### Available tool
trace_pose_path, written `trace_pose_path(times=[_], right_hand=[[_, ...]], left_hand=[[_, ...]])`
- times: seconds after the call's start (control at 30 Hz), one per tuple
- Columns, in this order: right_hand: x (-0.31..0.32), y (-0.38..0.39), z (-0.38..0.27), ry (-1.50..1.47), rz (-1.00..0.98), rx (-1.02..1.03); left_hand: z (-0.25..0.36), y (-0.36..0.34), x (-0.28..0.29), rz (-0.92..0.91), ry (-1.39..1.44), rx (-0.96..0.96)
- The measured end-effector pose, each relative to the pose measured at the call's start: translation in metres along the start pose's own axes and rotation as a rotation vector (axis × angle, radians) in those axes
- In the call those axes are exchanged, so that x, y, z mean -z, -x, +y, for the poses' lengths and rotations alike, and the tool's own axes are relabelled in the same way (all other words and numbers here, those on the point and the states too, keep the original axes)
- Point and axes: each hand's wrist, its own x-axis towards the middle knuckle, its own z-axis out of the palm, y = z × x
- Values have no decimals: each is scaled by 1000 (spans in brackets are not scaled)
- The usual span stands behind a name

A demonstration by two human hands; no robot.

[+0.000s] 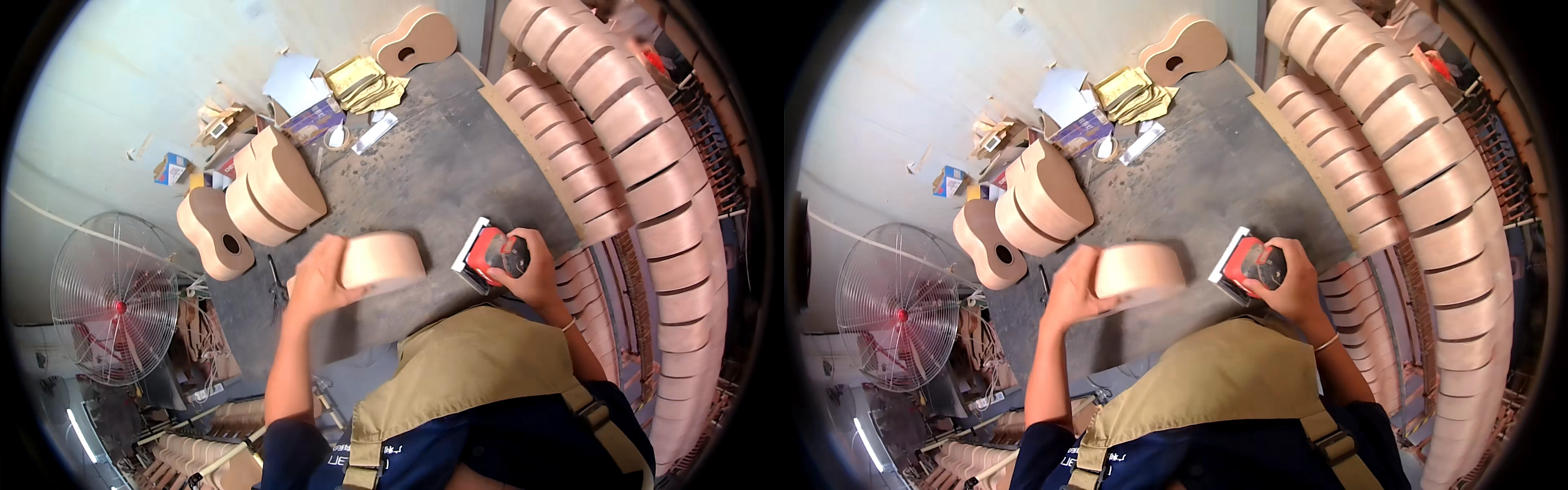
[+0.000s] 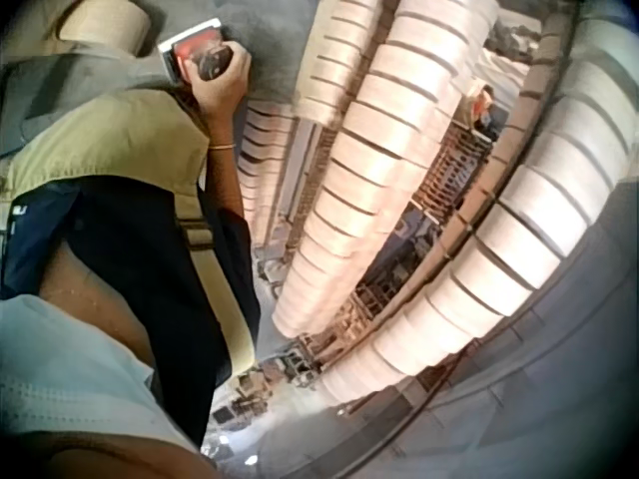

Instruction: The person uses a handheld electric sander to smooth the surface of unfinished wooden guitar bodies. They systematically sand the top and side curves of the instrument, rotating it to access different areas, and then place it back on the workbench.

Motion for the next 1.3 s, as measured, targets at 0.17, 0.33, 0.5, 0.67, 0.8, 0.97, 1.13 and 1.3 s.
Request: trace_pose_path(times=[0.17, 0.33, 0.5, 0.67, 0.8, 0.97, 1.13, 1.3], right_hand=[[33, 19, -1, 155, 127, -94], [57, 42, 4, 224, 207, -209], [61, 56, 10, 293, 195, -232], [53, 58, 17, 258, 88, -262], [52, 39, 0, 203, 45, -269], [51, 10, -27, 144, 140, -211], [44, -36, -63, 153, 176, -61], [14, -88, -92, 166, 76, 127]], left_hand=[[-25, -53, -25, 366, -222, 360], [-15, -96, -34, 106, -358, 279], [-24, -111, 18, -283, -527, -110], [-36, -125, 23, -306, -659, -97], [-54, -103, 29, 96, -689, -499], [0, -35, 13, 65, -179, -101], [64, 10, -68, 481, 42, 190], [117, 14, -78, 52, -78, 400]])
